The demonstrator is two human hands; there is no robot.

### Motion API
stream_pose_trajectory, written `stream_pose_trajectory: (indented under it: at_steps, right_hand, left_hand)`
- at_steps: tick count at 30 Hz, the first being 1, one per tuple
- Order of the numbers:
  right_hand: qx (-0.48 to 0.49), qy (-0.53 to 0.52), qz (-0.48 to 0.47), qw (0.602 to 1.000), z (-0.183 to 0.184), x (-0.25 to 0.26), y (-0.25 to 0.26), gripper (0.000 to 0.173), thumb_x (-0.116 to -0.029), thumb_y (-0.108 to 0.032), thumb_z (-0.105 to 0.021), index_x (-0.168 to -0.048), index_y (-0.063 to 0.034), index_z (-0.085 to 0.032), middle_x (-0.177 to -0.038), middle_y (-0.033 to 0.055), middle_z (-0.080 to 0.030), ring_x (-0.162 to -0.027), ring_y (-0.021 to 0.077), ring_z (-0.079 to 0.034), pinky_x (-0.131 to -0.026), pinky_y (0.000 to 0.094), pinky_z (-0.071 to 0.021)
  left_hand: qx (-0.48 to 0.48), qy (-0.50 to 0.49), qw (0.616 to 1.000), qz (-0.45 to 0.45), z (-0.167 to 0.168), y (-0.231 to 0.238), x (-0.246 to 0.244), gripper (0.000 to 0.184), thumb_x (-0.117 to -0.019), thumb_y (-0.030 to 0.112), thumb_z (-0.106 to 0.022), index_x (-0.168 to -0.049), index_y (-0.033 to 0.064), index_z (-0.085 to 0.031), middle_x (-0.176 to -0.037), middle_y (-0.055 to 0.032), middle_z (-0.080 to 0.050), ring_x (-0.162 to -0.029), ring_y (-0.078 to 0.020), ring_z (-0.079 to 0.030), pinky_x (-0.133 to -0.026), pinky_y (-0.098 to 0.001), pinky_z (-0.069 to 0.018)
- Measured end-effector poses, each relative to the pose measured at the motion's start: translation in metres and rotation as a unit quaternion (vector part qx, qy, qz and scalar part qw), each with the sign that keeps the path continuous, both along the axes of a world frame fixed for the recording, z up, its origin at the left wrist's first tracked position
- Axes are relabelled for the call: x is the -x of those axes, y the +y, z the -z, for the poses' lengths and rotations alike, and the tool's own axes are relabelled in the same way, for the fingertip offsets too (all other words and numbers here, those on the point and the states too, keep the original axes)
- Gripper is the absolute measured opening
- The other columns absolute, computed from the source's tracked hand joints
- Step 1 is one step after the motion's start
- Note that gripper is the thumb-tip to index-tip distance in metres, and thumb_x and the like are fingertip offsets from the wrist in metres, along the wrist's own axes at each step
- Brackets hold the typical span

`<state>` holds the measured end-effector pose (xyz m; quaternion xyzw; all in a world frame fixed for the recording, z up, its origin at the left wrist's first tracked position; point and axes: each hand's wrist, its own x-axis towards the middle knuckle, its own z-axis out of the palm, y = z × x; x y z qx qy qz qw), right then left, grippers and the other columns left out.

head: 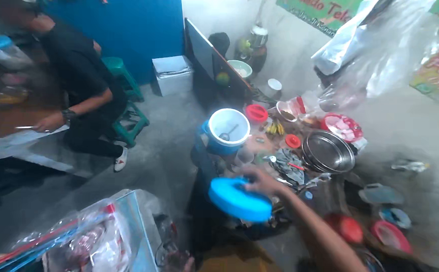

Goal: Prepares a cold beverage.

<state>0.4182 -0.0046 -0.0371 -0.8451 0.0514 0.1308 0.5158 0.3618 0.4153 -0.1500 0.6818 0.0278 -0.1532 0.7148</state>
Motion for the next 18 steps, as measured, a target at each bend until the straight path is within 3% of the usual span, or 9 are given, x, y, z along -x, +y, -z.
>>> stream_pose_trajectory:
  at_steps: [3,7,12,18]
  right_hand:
    - [0.130,0.104,0.064,0.984,0.081,0.044,0.019,0.047,-0.0873,-0.024,-0.077,-0.133,-0.0216,-0.068,-0.136,0.0091,-0.063,-0.121,0.0261,-0.063,-0.103,0.0508,-0.0533]
    - [0.223,0.130,0.157,0.953,0.143,0.064,0.040,0.052,-0.0824,-0.023,-0.080,-0.133,-0.0219,-0.067,-0.142,0.0137,-0.056,-0.129,0.0326,-0.057,-0.106,0.0505,-0.0517]
    - [0.256,0.133,0.250,0.924,0.173,0.044,0.049,0.052,-0.0821,-0.011,-0.078,-0.132,-0.0229,-0.068,-0.145,0.0121,-0.055,-0.130,0.0375,-0.055,-0.100,0.0523,-0.0545]
    - [0.281,0.136,0.333,0.890,0.186,0.021,0.042,0.048,-0.0831,-0.013,-0.079,-0.129,-0.0231,-0.071,-0.143,0.0113,-0.058,-0.124,0.0374,-0.059,-0.092,0.0535,-0.0577]
  left_hand:
    - [-0.034,-0.041,0.997,0.056,-0.001,-0.015,-0.033,0.065,-0.0765,0.006,-0.087,-0.128,-0.0084,-0.051,-0.112,-0.0078,-0.069,-0.102,-0.0095,-0.067,-0.095,-0.0326,-0.0581]
    - [-0.108,-0.090,0.976,0.165,-0.002,-0.024,-0.081,0.074,-0.0750,0.020,-0.093,-0.130,-0.0108,-0.053,-0.120,-0.0159,-0.068,-0.112,-0.0142,-0.066,-0.102,-0.0331,-0.0549]
    - [-0.137,-0.045,0.965,0.219,-0.006,-0.053,-0.148,0.074,-0.0741,0.027,-0.093,-0.128,-0.0059,-0.056,-0.119,-0.0111,-0.069,-0.112,-0.0117,-0.066,-0.101,-0.0309,-0.0551]
    - [-0.183,-0.049,0.951,0.245,-0.020,-0.100,-0.239,0.074,-0.0722,0.034,-0.094,-0.128,0.0022,-0.058,-0.115,-0.0047,-0.071,-0.107,-0.0111,-0.068,-0.097,-0.0320,-0.0582]
